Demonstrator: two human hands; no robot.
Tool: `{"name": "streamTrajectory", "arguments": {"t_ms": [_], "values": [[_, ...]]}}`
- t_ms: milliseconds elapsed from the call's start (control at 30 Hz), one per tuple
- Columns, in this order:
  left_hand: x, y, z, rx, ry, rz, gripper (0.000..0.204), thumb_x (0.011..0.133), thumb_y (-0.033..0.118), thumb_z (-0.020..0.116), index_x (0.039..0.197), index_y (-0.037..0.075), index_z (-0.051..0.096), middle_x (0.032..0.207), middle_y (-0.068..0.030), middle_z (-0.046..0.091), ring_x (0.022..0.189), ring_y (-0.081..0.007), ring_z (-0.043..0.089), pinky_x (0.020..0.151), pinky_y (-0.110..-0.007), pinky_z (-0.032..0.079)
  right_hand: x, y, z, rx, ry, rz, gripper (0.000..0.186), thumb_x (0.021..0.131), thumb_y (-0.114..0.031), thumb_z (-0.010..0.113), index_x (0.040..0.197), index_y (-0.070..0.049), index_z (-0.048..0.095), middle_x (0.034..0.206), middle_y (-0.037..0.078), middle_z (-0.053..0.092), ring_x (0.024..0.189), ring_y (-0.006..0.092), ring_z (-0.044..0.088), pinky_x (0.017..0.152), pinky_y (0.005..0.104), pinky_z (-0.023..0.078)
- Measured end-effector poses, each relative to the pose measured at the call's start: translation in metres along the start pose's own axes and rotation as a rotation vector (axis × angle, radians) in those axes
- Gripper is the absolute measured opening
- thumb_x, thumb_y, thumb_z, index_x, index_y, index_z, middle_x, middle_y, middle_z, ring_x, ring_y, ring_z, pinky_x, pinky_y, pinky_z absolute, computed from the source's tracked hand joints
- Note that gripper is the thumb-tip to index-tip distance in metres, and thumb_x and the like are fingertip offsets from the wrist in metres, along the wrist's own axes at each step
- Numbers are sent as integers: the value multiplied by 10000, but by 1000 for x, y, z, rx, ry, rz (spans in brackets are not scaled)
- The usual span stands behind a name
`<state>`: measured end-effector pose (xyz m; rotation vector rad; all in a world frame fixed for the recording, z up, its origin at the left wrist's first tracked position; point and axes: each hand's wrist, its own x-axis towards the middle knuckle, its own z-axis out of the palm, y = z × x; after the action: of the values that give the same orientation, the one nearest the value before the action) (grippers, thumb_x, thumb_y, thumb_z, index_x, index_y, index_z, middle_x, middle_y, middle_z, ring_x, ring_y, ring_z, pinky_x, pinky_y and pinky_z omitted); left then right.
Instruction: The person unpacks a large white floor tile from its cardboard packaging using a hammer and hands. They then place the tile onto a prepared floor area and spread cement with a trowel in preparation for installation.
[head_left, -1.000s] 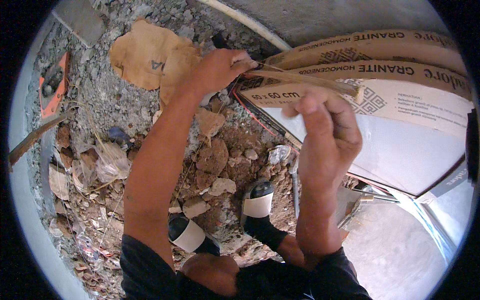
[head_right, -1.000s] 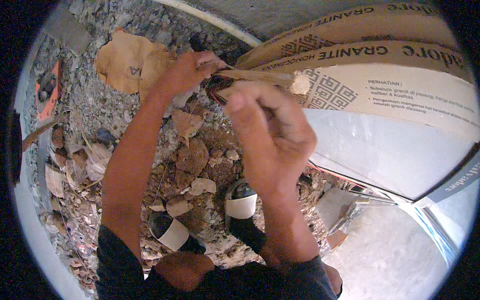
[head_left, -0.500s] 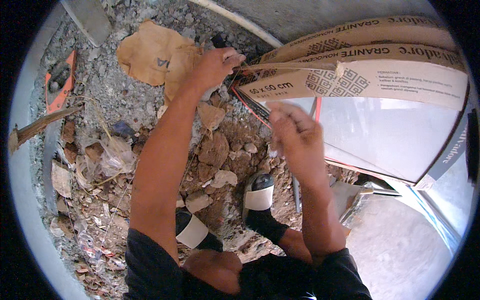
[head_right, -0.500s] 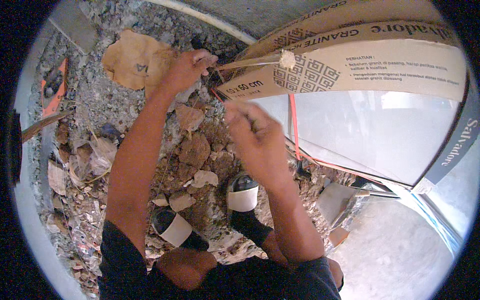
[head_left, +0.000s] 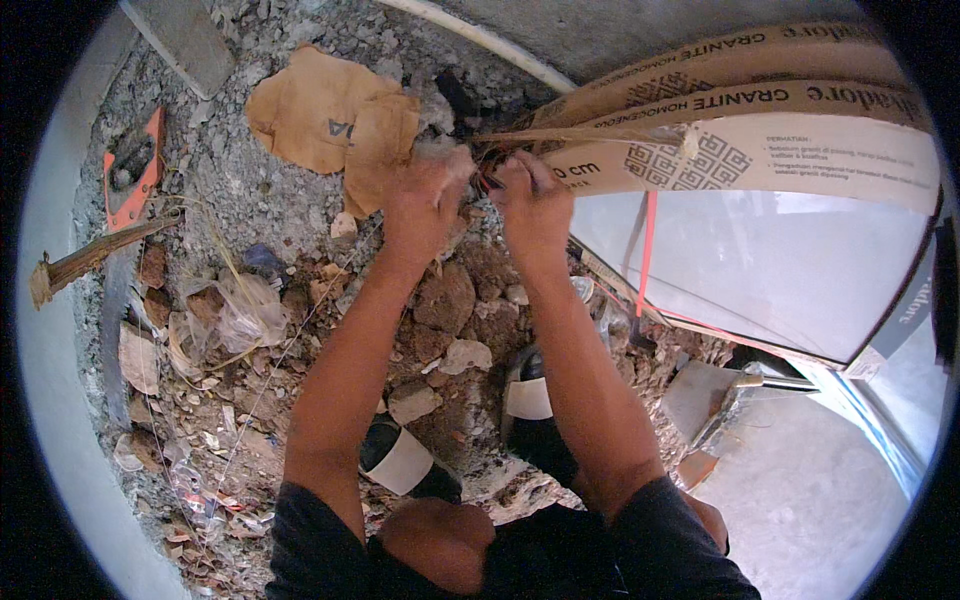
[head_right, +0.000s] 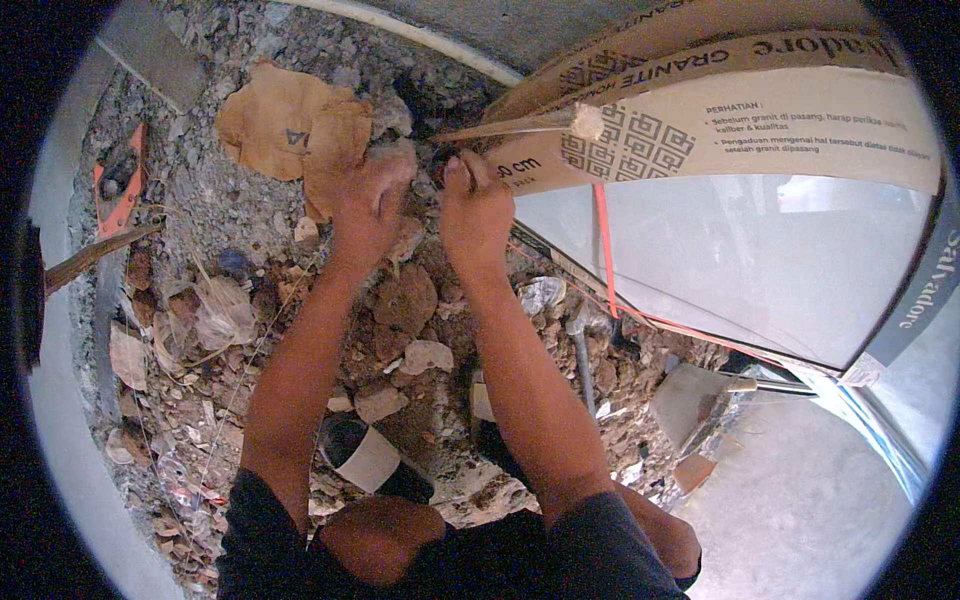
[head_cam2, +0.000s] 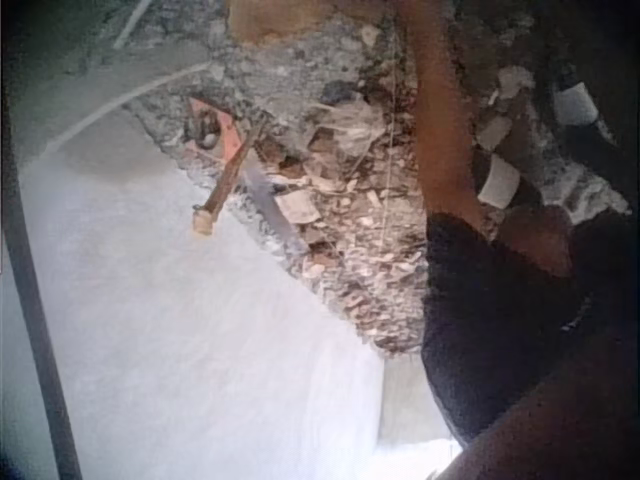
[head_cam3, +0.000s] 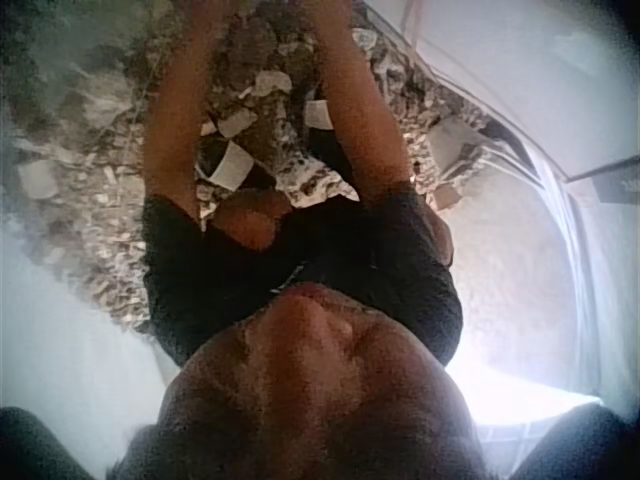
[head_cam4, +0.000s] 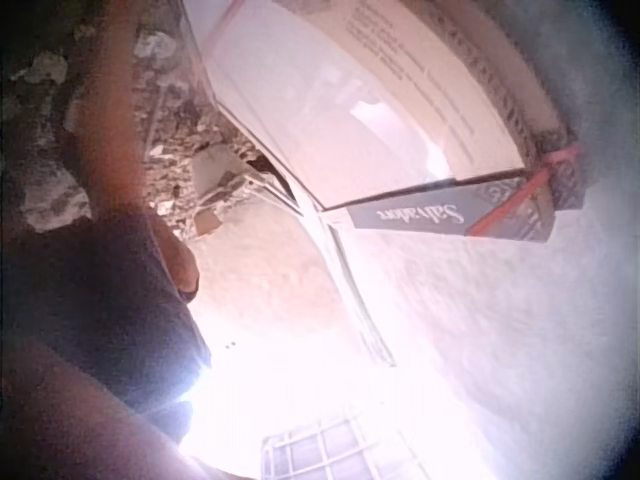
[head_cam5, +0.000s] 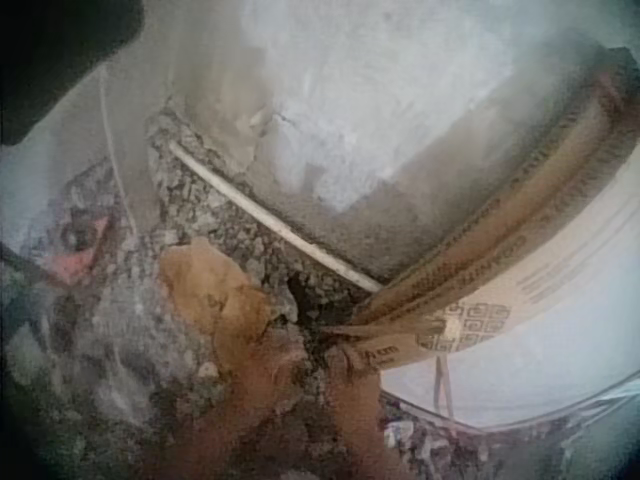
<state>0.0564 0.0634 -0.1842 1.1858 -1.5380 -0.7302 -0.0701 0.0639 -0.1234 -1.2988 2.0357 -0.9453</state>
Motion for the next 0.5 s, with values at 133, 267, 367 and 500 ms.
{"name": "streamTrajectory", "arguments": {"t_ms": [133, 267, 367, 500], "values": [[-14, 5, -10, 97, -91, 54, 295, 762, 15, 642, 1052, 72, 645, 1040, -130, 660, 911, -332, 630, 801, -416, 494, 11, 14, 25, -154, 85, -173, 198, 865, -137, 565, 915, 43, 630, 727, 105, 638, 580, 156, 570, 554, 294, 469], [-21, 7, -20, 190, -56, 187, 319, 676, 56, 717, 984, 103, 652, 1056, -62, 646, 869, -294, 620, 723, -393, 502, 14, 25, 35, -108, 139, -122, 159, 853, -90, 548, 906, 36, 630, 703, 103, 627, 577, 160, 583, 530, 290, 474], [-22, 12, -27, 217, -100, 214, 319, 683, 85, 733, 990, 108, 651, 1048, -40, 642, 852, -282, 606, 721, -390, 492, 17, 30, 37, -66, 138, -99, 160, 851, -70, 534, 909, 47, 626, 700, 105, 624, 585, 158, 597, 512, 289, 489], [-28, 26, -40, 112, -98, 122, 283, 720, 67, 721, 992, 106, 651, 1032, -62, 651, 863, -276, 620, 713, -393, 487, 20, 34, 39, -52, 121, -57, 175, 852, -54, 519, 937, 63, 618, 708, 112, 626, 590, 151, 608, 493, 285, 502]]}}
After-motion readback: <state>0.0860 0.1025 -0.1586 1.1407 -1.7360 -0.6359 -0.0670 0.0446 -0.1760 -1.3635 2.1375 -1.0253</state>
